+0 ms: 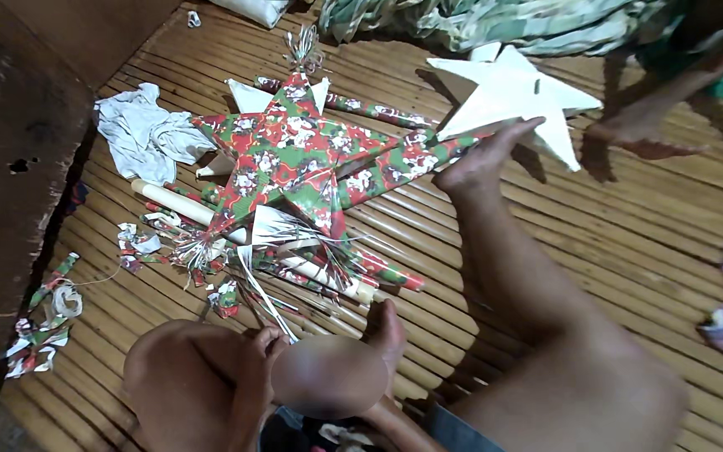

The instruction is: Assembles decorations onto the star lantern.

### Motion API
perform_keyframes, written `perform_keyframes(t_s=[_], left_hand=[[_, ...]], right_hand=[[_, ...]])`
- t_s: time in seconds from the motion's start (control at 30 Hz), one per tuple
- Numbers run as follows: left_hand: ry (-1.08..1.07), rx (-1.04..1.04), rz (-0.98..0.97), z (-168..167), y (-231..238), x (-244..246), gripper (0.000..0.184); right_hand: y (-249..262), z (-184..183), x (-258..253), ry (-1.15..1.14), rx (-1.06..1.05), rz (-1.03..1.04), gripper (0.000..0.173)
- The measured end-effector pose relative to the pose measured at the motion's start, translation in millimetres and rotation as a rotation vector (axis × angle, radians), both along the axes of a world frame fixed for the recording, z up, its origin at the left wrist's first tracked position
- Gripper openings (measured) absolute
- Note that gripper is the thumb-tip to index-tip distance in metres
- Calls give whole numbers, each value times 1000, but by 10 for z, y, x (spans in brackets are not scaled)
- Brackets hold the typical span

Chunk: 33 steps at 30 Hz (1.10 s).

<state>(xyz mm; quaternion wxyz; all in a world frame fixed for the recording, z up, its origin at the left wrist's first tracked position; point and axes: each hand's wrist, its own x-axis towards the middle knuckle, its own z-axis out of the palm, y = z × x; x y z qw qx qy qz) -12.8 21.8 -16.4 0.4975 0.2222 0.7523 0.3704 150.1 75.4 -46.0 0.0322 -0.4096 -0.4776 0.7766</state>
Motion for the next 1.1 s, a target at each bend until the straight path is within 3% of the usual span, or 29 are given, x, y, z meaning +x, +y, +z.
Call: perform_keyframes(t_s=[0.17, 0.33, 0.73, 1.1], left_hand=[[49, 18, 7, -198, -14, -168, 25], [76, -52, 35, 28, 197, -183, 20], [130, -76, -92, 21, 225, -204, 17], [144, -28, -94, -30, 193, -216, 15]], right_hand=[[-11, -39, 12, 0, 4, -2, 30], [-5, -5, 0, 0, 3, 2, 28], [53, -54, -39, 11, 9, 9, 28], [113, -61, -107, 43, 1, 12, 28]])
